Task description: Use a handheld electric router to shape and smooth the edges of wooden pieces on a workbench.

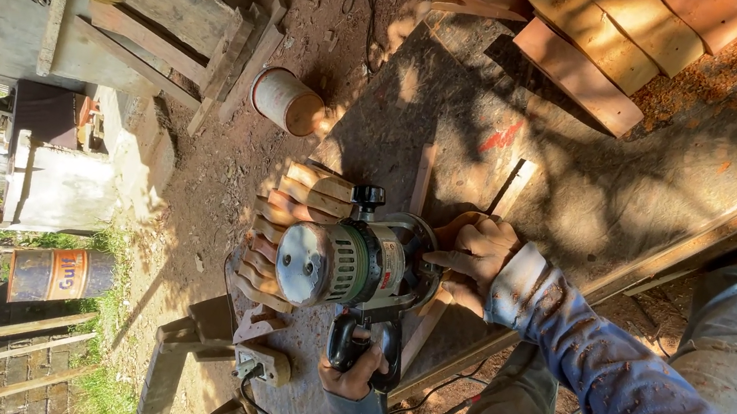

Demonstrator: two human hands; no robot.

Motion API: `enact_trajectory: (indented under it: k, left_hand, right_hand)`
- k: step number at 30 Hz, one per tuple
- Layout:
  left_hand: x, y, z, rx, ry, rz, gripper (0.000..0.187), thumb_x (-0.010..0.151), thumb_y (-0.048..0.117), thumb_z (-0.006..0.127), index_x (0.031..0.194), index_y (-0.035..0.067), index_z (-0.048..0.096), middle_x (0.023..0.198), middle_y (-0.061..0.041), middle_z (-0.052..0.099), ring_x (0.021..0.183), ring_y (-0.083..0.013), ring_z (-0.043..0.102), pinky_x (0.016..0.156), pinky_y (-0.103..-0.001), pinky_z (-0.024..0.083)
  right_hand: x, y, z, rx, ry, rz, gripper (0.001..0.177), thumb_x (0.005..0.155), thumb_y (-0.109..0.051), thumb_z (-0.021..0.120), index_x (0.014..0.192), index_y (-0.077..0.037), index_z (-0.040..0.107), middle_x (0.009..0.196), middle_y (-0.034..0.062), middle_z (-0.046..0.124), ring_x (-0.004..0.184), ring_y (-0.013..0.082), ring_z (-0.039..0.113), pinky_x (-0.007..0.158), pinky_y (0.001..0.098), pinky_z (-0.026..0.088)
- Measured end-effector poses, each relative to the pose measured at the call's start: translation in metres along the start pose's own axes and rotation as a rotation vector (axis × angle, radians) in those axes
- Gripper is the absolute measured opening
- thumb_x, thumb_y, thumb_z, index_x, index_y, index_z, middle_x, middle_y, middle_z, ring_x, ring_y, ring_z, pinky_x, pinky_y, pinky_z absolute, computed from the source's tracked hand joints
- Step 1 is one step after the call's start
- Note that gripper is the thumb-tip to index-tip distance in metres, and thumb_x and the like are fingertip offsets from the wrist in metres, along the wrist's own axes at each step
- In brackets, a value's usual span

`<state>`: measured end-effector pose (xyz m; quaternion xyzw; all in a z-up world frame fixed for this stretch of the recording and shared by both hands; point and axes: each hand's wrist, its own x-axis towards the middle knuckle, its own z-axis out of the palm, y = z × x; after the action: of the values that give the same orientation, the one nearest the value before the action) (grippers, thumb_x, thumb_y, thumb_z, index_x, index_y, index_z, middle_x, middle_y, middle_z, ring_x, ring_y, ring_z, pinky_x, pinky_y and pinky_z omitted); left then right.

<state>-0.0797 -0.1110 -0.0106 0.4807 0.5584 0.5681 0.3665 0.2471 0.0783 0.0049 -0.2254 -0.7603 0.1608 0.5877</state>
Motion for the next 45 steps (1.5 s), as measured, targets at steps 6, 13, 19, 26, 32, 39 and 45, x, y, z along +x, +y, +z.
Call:
enact_trajectory:
  k: [6,13,19,26,32,39,45]
  left_hand:
    - [-0.007,-0.006,-0.002,-0.088,-0.031,0.16,0.05,0.082,-0.014,0.075,0.128,0.003,0.065,0.116,-0.02,0.072,0.054,-0.0244,0.069,0.045,-0.034,0.062]
    - [-0.006,0.009,0.014,-0.061,-0.002,0.082,0.034,0.079,-0.01,0.078,0.111,-0.004,0.069,0.068,-0.016,0.073,0.046,-0.0216,0.066,0.041,-0.032,0.055]
    - [-0.011,0.002,0.012,-0.105,0.054,0.045,0.034,0.077,-0.01,0.079,0.11,-0.006,0.071,0.071,-0.018,0.074,0.047,-0.0222,0.065,0.042,-0.033,0.056]
    - [-0.018,-0.007,0.009,-0.037,0.112,0.031,0.033,0.079,-0.007,0.079,0.111,-0.004,0.071,0.069,-0.019,0.073,0.047,-0.0255,0.068,0.042,-0.039,0.058]
    - [-0.02,0.001,0.023,-0.033,0.142,0.06,0.036,0.079,-0.013,0.075,0.112,-0.001,0.071,0.077,-0.018,0.076,0.048,-0.0231,0.068,0.043,-0.035,0.058]
    - [-0.019,0.022,0.046,0.023,0.168,0.011,0.031,0.08,-0.004,0.078,0.11,0.001,0.072,0.063,-0.013,0.072,0.048,-0.021,0.067,0.046,-0.034,0.056]
    - [-0.022,0.016,0.048,-0.026,0.19,0.032,0.037,0.079,-0.003,0.082,0.114,0.0,0.07,0.068,-0.015,0.074,0.05,-0.0223,0.068,0.047,-0.035,0.057]
  right_hand:
    - [-0.007,-0.002,0.001,0.033,-0.033,0.014,0.041,0.088,-0.04,0.066,0.114,-0.011,0.077,0.095,0.0125,0.06,0.094,0.0315,0.06,0.085,0.0471,0.053]
    - [-0.006,-0.004,0.0,-0.054,-0.074,0.047,0.046,0.085,-0.042,0.062,0.119,-0.014,0.078,0.102,0.0116,0.061,0.089,0.0284,0.055,0.083,0.0449,0.046]
    - [-0.015,-0.001,0.006,-0.137,-0.131,0.081,0.053,0.082,-0.049,0.063,0.125,-0.021,0.076,0.098,0.0088,0.059,0.088,0.027,0.052,0.085,0.0435,0.038]
    - [-0.006,0.005,0.007,-0.026,-0.05,-0.013,0.051,0.08,-0.042,0.066,0.12,-0.013,0.077,0.079,0.0089,0.053,0.074,0.0297,0.058,0.065,0.0444,0.05]
    - [-0.032,0.014,0.027,-0.138,-0.2,0.103,0.06,0.076,-0.051,0.071,0.13,-0.026,0.072,0.084,0.0074,0.055,0.07,0.0278,0.055,0.061,0.0453,0.046]
    - [-0.025,0.012,0.024,-0.13,-0.098,0.026,0.058,0.075,-0.042,0.068,0.128,-0.018,0.073,0.08,0.0091,0.054,0.065,0.0281,0.053,0.059,0.0434,0.048]
    - [-0.026,0.011,0.023,-0.228,-0.298,0.105,0.066,0.081,-0.057,0.056,0.136,-0.024,0.067,0.084,0.0085,0.056,0.071,0.029,0.054,0.066,0.0453,0.046]
